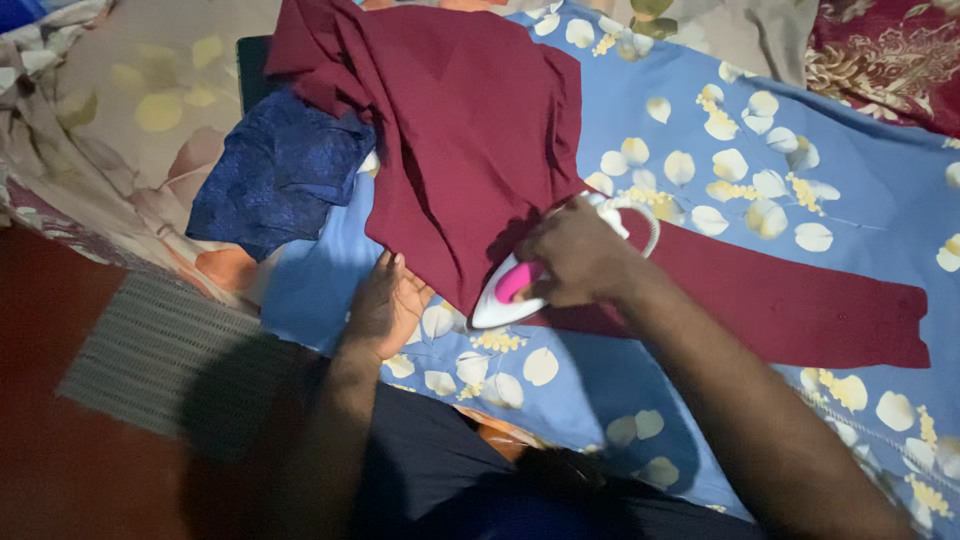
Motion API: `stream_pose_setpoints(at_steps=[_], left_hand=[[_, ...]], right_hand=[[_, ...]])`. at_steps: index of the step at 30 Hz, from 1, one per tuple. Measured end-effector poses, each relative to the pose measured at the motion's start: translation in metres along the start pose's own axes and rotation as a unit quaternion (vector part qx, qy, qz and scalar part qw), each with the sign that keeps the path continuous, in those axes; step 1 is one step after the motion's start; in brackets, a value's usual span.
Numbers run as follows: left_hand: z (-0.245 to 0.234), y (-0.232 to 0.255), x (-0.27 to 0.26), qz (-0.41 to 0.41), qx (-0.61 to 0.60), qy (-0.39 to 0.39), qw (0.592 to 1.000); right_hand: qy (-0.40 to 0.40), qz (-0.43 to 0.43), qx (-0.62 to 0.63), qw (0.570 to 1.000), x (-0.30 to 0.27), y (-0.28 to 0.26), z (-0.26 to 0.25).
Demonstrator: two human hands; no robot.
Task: The person irons a maroon long-sleeved shirt laid out on a bed. They use a pink and white electric iron to smooth the sleeves and body of the shirt, frequently adjusting the fabric with their hands. The person flips the shirt over to iron the other side and continues smoothing the fabric until the end of the clip.
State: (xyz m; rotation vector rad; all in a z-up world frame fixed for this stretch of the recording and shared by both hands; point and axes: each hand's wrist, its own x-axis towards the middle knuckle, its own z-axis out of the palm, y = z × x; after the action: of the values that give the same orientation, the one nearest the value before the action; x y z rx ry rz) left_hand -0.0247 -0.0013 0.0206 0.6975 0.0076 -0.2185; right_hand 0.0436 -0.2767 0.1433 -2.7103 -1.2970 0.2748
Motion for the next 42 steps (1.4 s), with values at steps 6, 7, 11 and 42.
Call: stream_pose_setpoints(at_steps=[6,7,11,42], left_hand=[[-0.008,-0.007,0.001,0.015,0.005,-0.022,1.0],[-0.012,-0.009,0.002,0.017,0.009,-0.025,0.999],[-0.028,-0.018,0.002,0.02,-0.022,-0.017,0.999],[0.058,0.022,0.038,0.326,0.827,-0.104,0.447]], right_hand=[[0.02,-0.061,0.017,0.998,-0.009,-0.044,-0.004],[-0.017,-0.042,0.001,0.999,-0.01,-0.044,-0.005],[-0.018,-0.018,0.011,1.0,-0.01,-0.025,-0.003],[-0.021,0.035,-0.03,0.999,-0.014,0.001,-0.005]])
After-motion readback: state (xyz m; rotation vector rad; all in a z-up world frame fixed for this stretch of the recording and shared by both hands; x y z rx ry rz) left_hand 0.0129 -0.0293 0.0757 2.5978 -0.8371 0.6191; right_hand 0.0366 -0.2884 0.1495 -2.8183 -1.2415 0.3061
